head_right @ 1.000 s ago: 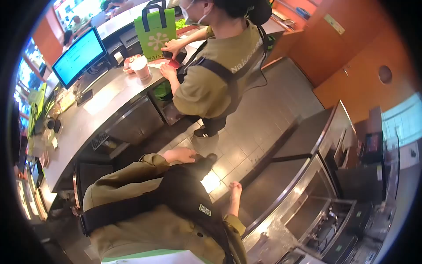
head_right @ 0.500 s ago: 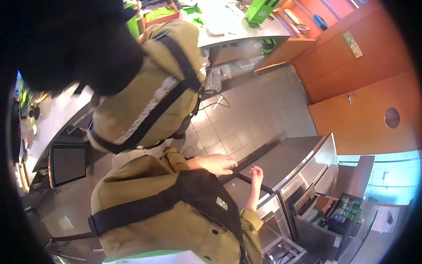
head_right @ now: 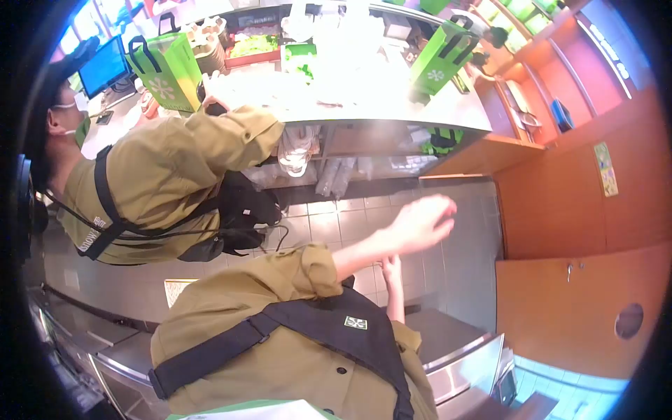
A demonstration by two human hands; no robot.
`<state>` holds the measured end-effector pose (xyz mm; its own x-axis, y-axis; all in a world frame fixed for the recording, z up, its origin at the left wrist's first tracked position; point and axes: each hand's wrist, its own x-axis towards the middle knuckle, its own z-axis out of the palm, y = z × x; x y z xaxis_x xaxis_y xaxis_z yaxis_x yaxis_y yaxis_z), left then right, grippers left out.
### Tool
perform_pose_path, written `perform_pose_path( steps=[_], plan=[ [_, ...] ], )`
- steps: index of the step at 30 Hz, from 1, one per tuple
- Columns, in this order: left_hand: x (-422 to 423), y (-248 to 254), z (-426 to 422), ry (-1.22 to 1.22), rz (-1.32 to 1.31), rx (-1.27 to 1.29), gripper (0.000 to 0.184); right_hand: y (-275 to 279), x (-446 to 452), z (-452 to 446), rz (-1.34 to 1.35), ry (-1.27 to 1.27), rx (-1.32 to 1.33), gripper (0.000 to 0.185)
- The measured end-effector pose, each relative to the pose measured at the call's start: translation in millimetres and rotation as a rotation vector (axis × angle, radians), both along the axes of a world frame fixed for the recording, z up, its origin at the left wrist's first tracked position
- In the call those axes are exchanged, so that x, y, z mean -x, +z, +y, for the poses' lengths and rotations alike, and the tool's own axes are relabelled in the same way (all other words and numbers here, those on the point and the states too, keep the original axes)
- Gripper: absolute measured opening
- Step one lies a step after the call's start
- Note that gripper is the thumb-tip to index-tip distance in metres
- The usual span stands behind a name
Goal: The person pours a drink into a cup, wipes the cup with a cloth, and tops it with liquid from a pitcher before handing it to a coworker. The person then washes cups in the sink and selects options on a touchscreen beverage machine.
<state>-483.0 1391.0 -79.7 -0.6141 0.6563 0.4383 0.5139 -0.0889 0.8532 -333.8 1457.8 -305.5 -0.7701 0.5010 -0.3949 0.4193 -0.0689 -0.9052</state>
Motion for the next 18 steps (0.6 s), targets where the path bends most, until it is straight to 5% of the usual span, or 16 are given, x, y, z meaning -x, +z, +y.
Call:
perform_pose_path(
  steps=[5, 13, 18],
  plan=[
    [168.9, 7.5, 57.1, 0.417, -0.254, 0.031, 0.021, -4.8, 42.0, 99.4, -0.147, 0.08, -0.048, 0.018],
    [467.7, -60.6, 0.6, 1.039, -0.386, 0.158, 0.02, -28.8, 122.0, 208.5, -0.128, 0.047, 0.033, 0.017],
    [504.0, -54.3, 23.3, 1.08, -0.293, 0.248, 0.02, -46.5, 163.2, 248.9, -0.2, -0.05, 0.149, 0.014]
  ],
)
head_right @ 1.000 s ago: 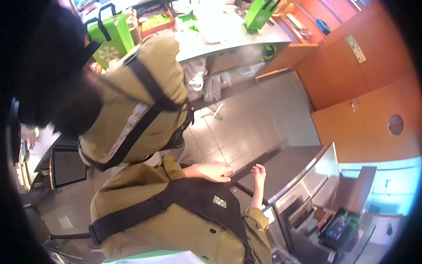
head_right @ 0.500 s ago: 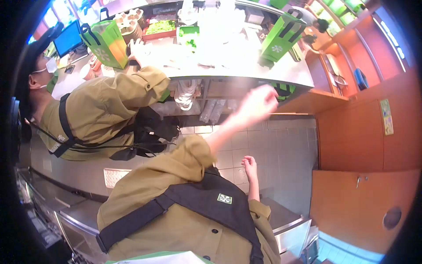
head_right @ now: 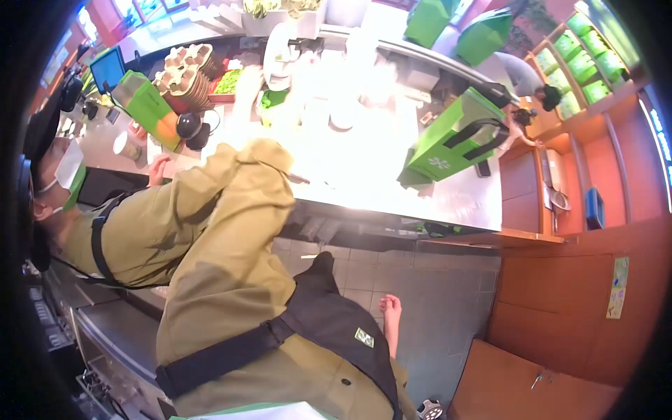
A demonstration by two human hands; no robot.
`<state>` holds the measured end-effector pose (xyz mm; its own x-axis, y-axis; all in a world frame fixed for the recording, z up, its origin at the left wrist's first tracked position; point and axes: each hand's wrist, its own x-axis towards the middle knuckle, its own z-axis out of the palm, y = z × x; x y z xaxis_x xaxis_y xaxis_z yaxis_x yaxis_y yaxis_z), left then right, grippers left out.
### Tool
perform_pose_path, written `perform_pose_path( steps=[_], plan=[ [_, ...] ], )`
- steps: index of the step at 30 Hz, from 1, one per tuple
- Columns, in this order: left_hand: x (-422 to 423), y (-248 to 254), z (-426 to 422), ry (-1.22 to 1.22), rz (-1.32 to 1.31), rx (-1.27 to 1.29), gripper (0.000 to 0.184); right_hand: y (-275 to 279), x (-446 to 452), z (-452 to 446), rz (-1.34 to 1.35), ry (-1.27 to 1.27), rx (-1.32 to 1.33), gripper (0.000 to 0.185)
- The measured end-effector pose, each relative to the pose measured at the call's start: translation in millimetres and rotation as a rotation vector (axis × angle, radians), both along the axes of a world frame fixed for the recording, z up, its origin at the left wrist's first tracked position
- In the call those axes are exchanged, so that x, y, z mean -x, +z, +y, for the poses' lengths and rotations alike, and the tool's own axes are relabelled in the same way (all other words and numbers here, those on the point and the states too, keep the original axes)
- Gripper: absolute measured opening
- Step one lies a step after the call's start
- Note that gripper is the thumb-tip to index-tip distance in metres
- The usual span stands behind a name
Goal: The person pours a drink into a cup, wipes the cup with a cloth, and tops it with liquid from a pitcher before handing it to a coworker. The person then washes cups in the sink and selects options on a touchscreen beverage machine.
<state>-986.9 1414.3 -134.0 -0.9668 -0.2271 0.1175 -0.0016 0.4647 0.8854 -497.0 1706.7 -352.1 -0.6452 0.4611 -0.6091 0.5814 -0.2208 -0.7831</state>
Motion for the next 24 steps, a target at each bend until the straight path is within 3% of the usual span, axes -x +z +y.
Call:
perform_pose_path(
  steps=[3, 6, 7, 8, 9, 11, 13, 14, 16, 18, 21, 22, 24],
  plan=[
    [-66.8, 25.6, 52.8, -0.263, 0.038, 0.005, 0.02, -10.5, 26.2, 15.9, -0.046, 0.087, 0.026, 0.017],
    [-162.1, 30.5, 95.4, -0.763, -0.112, -0.08, 0.02, -21.2, 58.6, 15.1, -0.059, 0.124, -0.015, 0.018],
    [-192.1, 15.8, 100.3, -0.936, -0.165, -0.147, 0.02, -22.7, 67.3, 17.5, -0.066, 0.157, -0.011, 0.018],
    [-217.4, -37.3, 100.4, -1.086, -0.034, -0.329, 0.018, -23.7, 76.6, 19.7, -0.074, 0.201, -0.002, 0.018],
    [-244.1, -65.3, 85.8, -1.153, -0.077, -0.319, 0.017, -24.8, 87.3, 19.9, -0.083, 0.263, 0.014, 0.018],
    [-303.2, -131.6, 49.5, -1.044, -0.381, 0.044, 0.031, -24.3, 108.4, 24.7, -0.11, 0.421, 0.033, 0.018],
    [-354.1, -193.9, 9.5, -0.834, -0.771, 0.058, 0.035, -28.0, 134.3, 24.4, -0.134, 0.602, 0.027, 0.018],
    [-379.1, -242.6, -16.1, -0.844, -0.746, 0.023, 0.032, -29.6, 149.7, 21.0, -0.14, 0.688, 0.022, 0.018],
    [-447.8, -248.4, -43.1, -0.23, -0.816, 0.126, 0.027, -38.6, 182.3, 7.5, -0.143, 0.855, 0.02, 0.018],
    [-532.1, -289.9, -62.6, 0.073, -0.858, 0.002, 0.027, -46.4, 209.7, -15.5, -0.16, 1.014, 0.013, 0.018],
    [-636.2, -306.7, -39.4, 0.884, -0.884, -0.599, 0.03, -54.8, 235.5, -71.9, -0.195, 1.277, -0.026, 0.019],
    [-649.1, -281.6, -25.0, 1.179, -0.8, -0.772, 0.033, -56.2, 240.8, -94.4, -0.2, 1.356, -0.04, 0.019],
    [-702.9, -315.3, -1.5, 1.078, -0.787, -0.648, 0.035, -57.2, 239.7, -147.4, -0.201, 1.489, -0.068, 0.019]
  ],
)
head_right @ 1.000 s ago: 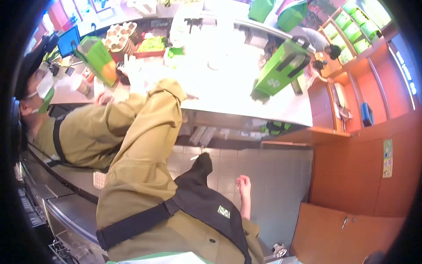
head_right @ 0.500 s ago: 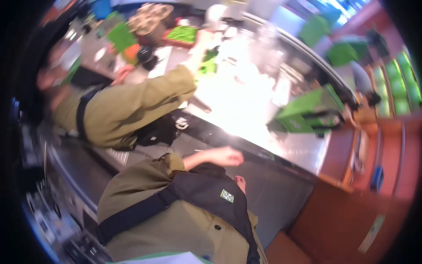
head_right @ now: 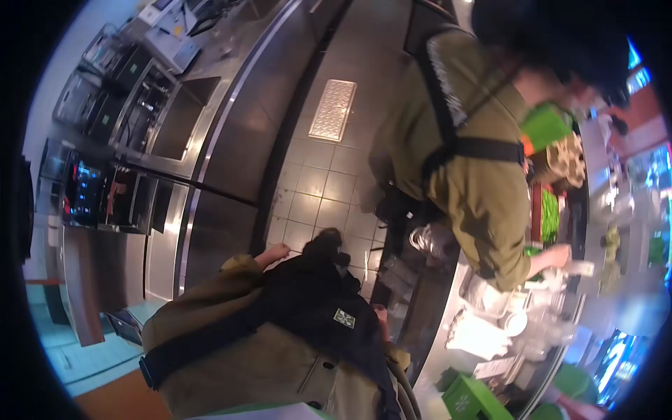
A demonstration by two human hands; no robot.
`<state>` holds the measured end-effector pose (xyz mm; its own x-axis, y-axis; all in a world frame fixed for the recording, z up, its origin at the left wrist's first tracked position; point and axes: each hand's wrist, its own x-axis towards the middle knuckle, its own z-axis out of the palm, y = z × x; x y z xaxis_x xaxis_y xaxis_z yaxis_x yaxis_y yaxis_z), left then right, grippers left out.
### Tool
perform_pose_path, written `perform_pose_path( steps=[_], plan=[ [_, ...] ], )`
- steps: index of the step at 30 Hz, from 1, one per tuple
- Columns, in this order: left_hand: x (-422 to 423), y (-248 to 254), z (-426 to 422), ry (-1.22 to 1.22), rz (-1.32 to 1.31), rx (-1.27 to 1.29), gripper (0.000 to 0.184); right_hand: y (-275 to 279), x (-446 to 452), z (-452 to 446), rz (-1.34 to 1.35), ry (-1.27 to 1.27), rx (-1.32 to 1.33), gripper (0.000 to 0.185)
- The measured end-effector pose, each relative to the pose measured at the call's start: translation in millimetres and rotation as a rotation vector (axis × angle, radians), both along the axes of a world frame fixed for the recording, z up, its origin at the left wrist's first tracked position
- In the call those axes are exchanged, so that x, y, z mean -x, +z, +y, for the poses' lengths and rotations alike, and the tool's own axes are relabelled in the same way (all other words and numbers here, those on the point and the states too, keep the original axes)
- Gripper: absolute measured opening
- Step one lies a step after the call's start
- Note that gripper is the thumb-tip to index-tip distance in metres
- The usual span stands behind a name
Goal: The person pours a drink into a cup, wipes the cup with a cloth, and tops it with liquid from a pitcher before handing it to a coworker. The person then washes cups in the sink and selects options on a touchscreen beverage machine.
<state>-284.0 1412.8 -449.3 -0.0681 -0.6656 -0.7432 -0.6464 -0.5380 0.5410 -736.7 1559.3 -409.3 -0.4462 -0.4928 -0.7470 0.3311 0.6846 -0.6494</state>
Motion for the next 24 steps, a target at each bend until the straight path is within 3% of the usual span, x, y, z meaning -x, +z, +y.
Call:
perform_pose_path(
  steps=[1, 4, 7, 8, 10, 11, 14, 19, 23, 24],
  plan=[
    [-19.7, -15.6, 5.5, -0.087, 0.004, 0.045, 0.036, 0.4, -6.2, -28.1, 0.006, 0.057, 0.004, 0.019],
    [-43.9, -2.4, -2.8, 0.207, -0.266, -0.004, 0.04, -2.4, -34.6, -109.5, 0.014, 0.196, 0.023, 0.02],
    [-98.4, -29.1, -53.3, 0.157, -0.276, 0.04, 0.042, -2.8, -79.0, -190.7, 0.027, 0.31, 0.029, 0.02],
    [-112.1, -15.1, -81.7, 0.176, -0.275, -0.027, 0.042, -2.7, -94.0, -217.8, 0.03, 0.332, 0.033, 0.02],
    [-142.4, -11.1, -138.1, 0.166, -0.249, 0.146, 0.039, -4.3, -124.3, -268.3, 0.037, 0.368, 0.032, 0.021],
    [-149.8, 15.4, -169.9, 0.216, -0.157, 0.152, 0.034, -5.4, -137.1, -293.0, 0.043, 0.382, 0.03, 0.021],
    [-177.1, 24.5, -260.0, 0.277, -0.102, 0.206, 0.031, -4.1, -164.4, -356.1, 0.061, 0.392, 0.011, 0.021],
    [-169.4, 38.7, -433.2, 0.048, 0.005, 0.192, 0.035, -16.1, -181.5, -465.5, 0.077, 0.377, -0.04, 0.022],
    [-140.9, 55.9, -591.4, -0.051, 0.059, 0.304, 0.029, -51.2, -174.4, -582.9, 0.068, 0.4, -0.101, 0.023],
    [-137.4, 37.5, -631.2, -0.037, 0.115, 0.398, 0.03, -58.7, -172.1, -614.3, 0.066, 0.412, -0.124, 0.023]
  ],
)
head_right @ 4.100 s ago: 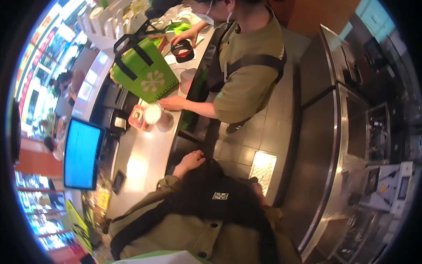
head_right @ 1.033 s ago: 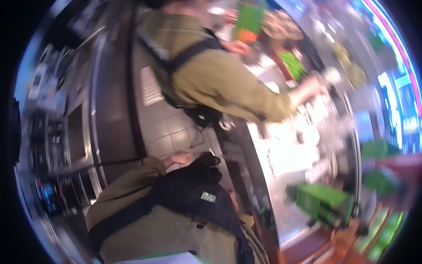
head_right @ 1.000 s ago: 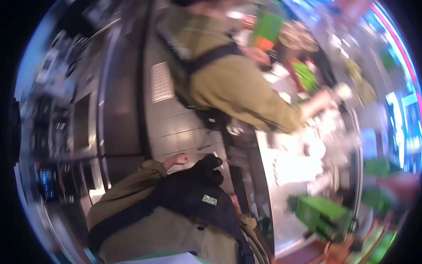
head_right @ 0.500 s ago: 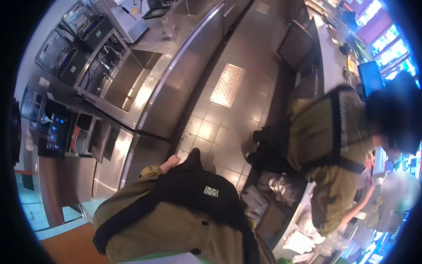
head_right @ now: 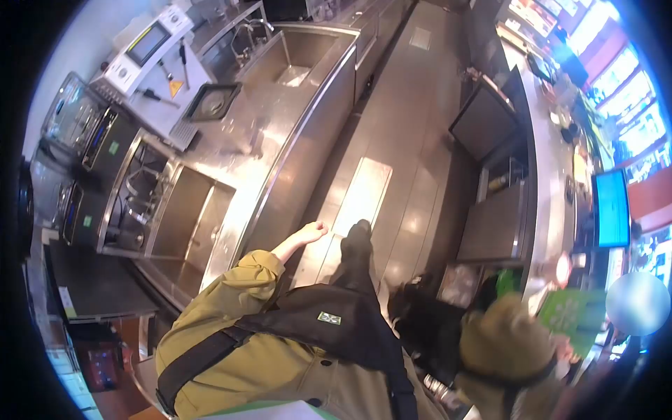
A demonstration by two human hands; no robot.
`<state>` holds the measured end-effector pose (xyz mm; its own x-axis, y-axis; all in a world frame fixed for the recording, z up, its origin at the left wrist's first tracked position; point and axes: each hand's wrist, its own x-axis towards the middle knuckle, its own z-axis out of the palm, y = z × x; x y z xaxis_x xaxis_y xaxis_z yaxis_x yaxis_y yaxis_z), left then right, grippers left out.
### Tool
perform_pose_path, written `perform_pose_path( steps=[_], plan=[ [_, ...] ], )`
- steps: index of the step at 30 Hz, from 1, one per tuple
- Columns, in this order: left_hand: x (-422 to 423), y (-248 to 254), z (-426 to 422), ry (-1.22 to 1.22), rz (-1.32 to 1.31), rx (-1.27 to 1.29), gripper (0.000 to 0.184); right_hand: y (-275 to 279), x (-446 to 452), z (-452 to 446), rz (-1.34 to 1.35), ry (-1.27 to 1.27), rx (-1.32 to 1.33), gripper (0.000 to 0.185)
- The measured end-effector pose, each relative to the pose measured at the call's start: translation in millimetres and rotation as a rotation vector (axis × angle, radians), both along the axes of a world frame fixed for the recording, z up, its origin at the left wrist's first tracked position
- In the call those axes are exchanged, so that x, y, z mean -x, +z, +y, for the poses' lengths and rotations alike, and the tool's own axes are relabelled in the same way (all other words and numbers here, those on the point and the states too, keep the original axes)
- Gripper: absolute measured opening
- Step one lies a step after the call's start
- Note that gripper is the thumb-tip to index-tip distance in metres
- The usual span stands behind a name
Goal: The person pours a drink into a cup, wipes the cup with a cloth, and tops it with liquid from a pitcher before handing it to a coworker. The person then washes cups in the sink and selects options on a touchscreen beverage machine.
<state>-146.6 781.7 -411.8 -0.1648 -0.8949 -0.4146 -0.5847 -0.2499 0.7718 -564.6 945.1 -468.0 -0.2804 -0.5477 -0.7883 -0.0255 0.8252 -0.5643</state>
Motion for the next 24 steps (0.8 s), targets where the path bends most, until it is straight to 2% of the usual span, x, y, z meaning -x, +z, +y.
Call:
perform_pose_path(
  steps=[2, 4, 7, 8, 10, 11, 12, 13, 14, 15, 16, 17, 19, 20, 22, 23, 24],
  plan=[
    [14.0, 23.3, -73.2, 0.013, 0.007, -0.042, 0.03, -16.1, 10.5, -62.0, 0.01, 0.031, -0.053, 0.024],
    [17.2, 69.3, -150.8, -0.033, 0.017, -0.109, 0.03, -28.5, 15.6, -124.3, 0.019, 0.082, -0.108, 0.024],
    [-0.1, 53.5, -261.3, -0.033, 0.18, 0.02, 0.028, -38.6, 12.7, -240.7, 0.036, 0.202, -0.118, 0.025],
    [-3.3, 84.1, -289.8, 0.099, 0.429, -0.022, 0.024, -41.1, 11.7, -283.9, 0.047, 0.249, -0.113, 0.025],
    [-25.3, 134.1, -349.0, 0.244, 0.405, 0.009, 0.025, -45.4, 3.1, -391.0, 0.076, 0.314, 0.008, 0.025],
    [-47.2, 127.4, -380.2, 0.31, 0.452, 0.004, 0.027, -42.2, 0.3, -448.0, 0.093, 0.342, 0.069, 0.026],
    [-62.9, 139.3, -402.6, 0.397, 0.565, 0.146, 0.026, -20.9, -5.3, -508.7, 0.087, 0.332, 0.19, 0.026],
    [-87.4, 137.1, -431.5, 0.486, 0.615, 0.108, 0.026, 38.3, -25.0, -573.5, 0.071, 0.36, 0.344, 0.025],
    [-119.1, 122.9, -463.9, 0.525, 0.442, 0.056, 0.027, 69.1, -42.6, -627.3, 0.061, 0.314, 0.387, 0.023],
    [-144.1, 105.6, -492.9, 0.75, 0.533, 0.037, 0.027, 77.2, -49.6, -679.9, 0.057, 0.39, 0.472, 0.019],
    [-154.8, 111.6, -517.8, 0.904, 0.623, 0.046, 0.026, 100.2, -73.8, -728.2, 0.016, 0.394, 0.519, 0.017],
    [-180.1, 90.9, -541.6, 0.925, 0.621, 0.113, 0.024, 116.5, -86.2, -763.9, -0.017, 0.4, 0.562, 0.014],
    [-209.6, 58.0, -586.0, 1.185, 0.734, 0.047, 0.019, 127.4, -119.3, -837.5, -0.124, 0.489, 0.597, 0.015],
    [-224.2, 43.9, -599.7, 1.194, 0.657, -0.07, 0.021, 149.1, -148.9, -868.9, -0.076, 0.597, 0.513, 0.019],
    [-221.9, 13.3, -608.9, 1.287, 0.676, 0.03, 0.024, 165.1, -209.2, -927.5, -0.144, 0.816, 0.572, 0.021],
    [-221.4, 8.3, -616.0, 1.334, 0.671, 0.085, 0.026, 176.4, -247.1, -953.4, -0.16, 0.908, 0.594, 0.022],
    [-219.3, 21.9, -629.0, 1.383, 0.655, -0.021, 0.02, 187.2, -286.5, -974.4, -0.228, 0.997, 0.634, 0.023]
  ],
)
